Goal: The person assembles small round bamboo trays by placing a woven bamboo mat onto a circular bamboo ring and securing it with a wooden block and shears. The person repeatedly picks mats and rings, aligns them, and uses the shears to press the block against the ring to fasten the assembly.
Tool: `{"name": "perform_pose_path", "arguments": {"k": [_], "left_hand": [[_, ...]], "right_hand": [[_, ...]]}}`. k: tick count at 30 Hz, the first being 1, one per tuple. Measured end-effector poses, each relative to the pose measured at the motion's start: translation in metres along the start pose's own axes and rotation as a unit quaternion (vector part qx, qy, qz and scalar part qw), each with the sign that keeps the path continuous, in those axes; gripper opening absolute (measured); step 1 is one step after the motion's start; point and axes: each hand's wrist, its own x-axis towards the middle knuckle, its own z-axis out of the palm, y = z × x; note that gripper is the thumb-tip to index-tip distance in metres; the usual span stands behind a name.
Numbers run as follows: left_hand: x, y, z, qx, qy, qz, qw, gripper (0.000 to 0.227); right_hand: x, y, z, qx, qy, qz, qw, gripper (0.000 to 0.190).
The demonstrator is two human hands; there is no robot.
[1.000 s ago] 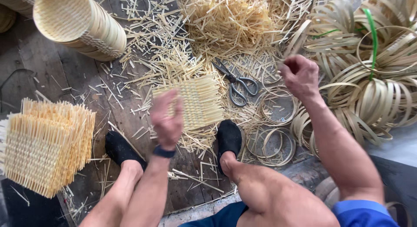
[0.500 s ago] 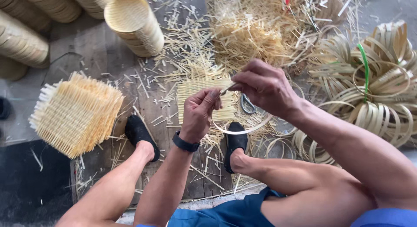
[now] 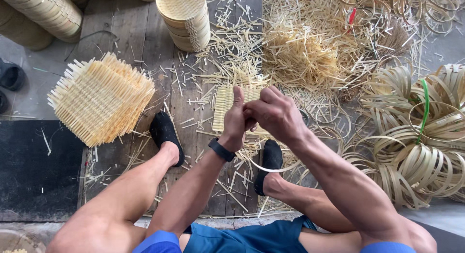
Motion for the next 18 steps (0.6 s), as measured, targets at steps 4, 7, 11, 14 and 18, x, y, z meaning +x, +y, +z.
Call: {"name": "perform_pose_path", "arguments": {"k": [4,7,11,14,18], "left_hand": [[0.021,0.004,-0.023,-0.008,-0.091,0.051,0.994,0.051],[0.028,0.017,-0.048,-0.164,-0.056,0.098,0.98,0.041],[0.031,0.035,-0.062,-0.216,-0.064,0.077,0.971,0.03],[0.036,0.043,-0.064,-0.089,-0.04,0.01,0.995,0.017],[0.041,0.029,-0.063,-0.02,0.0,-0.027,0.999,0.021]], "right_hand": [[0.004,0.031,0.003,0.098,-0.013,0.163,0.982,0.038],[-0.012,0.054,0.002,0.446,0.085,0.389,0.802,0.046],[-0.041,0.065,0.031,0.663,0.1,0.414,0.616,0.046],[-0.055,0.077,0.043,0.693,0.095,0.443,0.561,0.038],[-0.059,0.085,0.057,0.699,0.06,0.463,0.541,0.045]]}}
